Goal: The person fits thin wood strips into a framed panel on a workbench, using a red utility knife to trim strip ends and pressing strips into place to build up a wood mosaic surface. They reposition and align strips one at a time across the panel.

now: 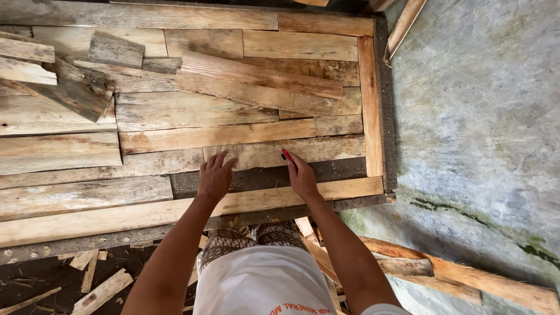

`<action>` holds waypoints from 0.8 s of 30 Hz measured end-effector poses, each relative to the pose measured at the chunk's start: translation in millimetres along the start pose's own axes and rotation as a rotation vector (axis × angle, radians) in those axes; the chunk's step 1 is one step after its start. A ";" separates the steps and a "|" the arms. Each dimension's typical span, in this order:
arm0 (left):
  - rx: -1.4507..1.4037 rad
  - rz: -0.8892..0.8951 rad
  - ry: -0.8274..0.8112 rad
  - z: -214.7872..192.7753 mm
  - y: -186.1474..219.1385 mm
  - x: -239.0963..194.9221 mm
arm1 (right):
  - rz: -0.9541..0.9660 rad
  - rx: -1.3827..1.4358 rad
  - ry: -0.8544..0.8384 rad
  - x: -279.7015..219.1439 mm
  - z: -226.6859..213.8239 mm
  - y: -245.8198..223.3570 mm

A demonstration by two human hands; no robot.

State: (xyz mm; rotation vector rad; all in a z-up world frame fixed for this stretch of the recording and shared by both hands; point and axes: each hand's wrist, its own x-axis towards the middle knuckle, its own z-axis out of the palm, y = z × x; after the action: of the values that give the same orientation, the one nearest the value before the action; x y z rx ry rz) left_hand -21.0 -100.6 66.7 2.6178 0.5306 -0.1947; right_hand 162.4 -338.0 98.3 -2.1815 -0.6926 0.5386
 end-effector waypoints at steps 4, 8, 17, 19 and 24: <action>0.026 -0.046 -0.018 1.9 -3.9 19.8 | 0.001 -0.011 -0.043 1.3 -7.5 -3.1; -0.149 -0.086 -0.007 9.4 -18.1 46.9 | -0.057 -0.067 -0.172 7.6 -4.1 -11.5; -0.197 -0.096 -0.207 23.2 -40.5 92.2 | -0.076 -0.213 -0.571 34.5 14.2 -79.5; -0.218 -0.098 -0.218 22.2 -41.6 95.2 | -0.078 -0.262 -0.621 39.7 24.4 -83.4; -0.213 -0.108 -0.215 19.3 -41.3 92.7 | -0.178 -0.324 -0.639 48.3 40.1 -83.1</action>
State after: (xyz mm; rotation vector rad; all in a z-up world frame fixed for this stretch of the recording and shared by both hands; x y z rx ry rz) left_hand 46.5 -44.6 12.0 2.3292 0.5833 -0.4243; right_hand 151.1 -239.7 130.6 -2.2033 -1.3790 1.1101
